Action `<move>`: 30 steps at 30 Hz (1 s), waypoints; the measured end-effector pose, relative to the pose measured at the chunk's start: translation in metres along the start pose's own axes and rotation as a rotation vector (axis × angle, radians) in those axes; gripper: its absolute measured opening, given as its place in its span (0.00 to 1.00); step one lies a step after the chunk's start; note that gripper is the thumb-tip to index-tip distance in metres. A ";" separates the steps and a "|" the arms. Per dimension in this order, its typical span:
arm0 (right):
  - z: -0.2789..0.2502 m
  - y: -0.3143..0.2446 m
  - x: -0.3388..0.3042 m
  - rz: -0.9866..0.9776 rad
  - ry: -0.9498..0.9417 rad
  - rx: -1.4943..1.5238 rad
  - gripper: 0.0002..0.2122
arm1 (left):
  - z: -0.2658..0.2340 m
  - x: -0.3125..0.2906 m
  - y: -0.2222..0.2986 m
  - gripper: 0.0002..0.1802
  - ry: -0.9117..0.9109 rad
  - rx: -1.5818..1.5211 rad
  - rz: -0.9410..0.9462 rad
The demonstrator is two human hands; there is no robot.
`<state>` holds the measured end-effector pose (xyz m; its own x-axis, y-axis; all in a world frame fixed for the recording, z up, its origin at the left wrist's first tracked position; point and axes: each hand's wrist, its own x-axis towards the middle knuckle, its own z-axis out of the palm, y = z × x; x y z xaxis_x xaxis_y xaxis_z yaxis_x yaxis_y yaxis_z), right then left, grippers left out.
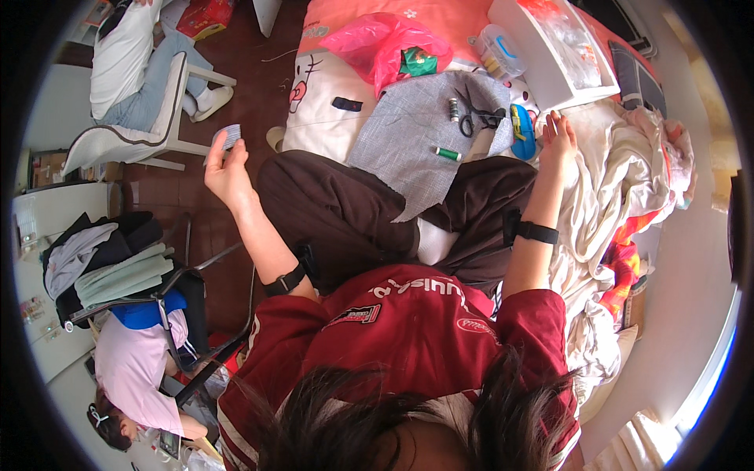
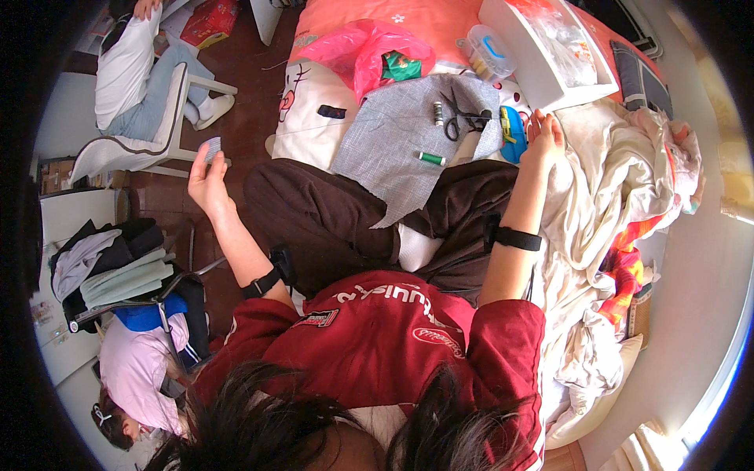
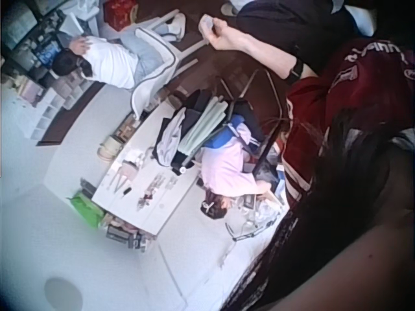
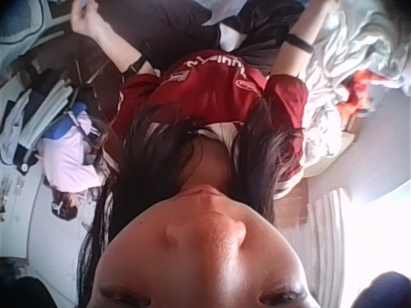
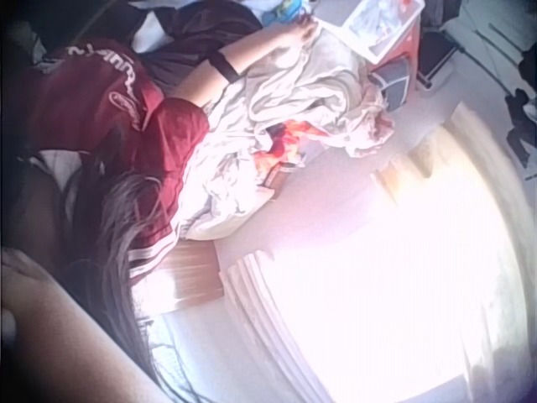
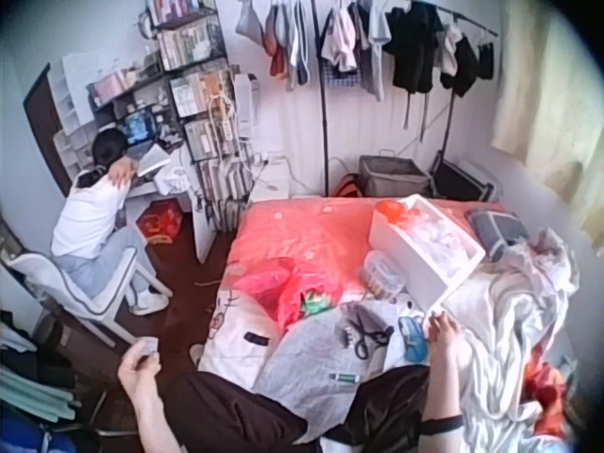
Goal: The person is sewing a small piece of grey fabric while sitting on a bed.
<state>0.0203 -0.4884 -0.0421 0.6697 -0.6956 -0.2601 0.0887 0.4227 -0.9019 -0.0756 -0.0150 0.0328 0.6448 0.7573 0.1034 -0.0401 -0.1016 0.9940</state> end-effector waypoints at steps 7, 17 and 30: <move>0.044 -0.009 -0.076 -0.066 -0.649 -0.426 0.07 | 0.050 -0.055 0.040 0.19 -0.537 -0.045 -0.087; 0.064 -0.076 -0.218 -0.212 -1.305 -0.589 0.04 | 0.072 -0.128 0.117 0.17 -0.936 -0.094 0.160; 0.050 -0.076 -0.216 -0.382 -1.211 -0.334 0.06 | 0.073 -0.139 0.123 0.17 -1.011 -0.104 0.097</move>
<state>-0.0942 -0.3417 0.0994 0.8916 0.2943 0.3440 0.3506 0.0320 -0.9360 -0.1143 -0.1799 0.1385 0.9759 -0.1555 0.1533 -0.1614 -0.0409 0.9860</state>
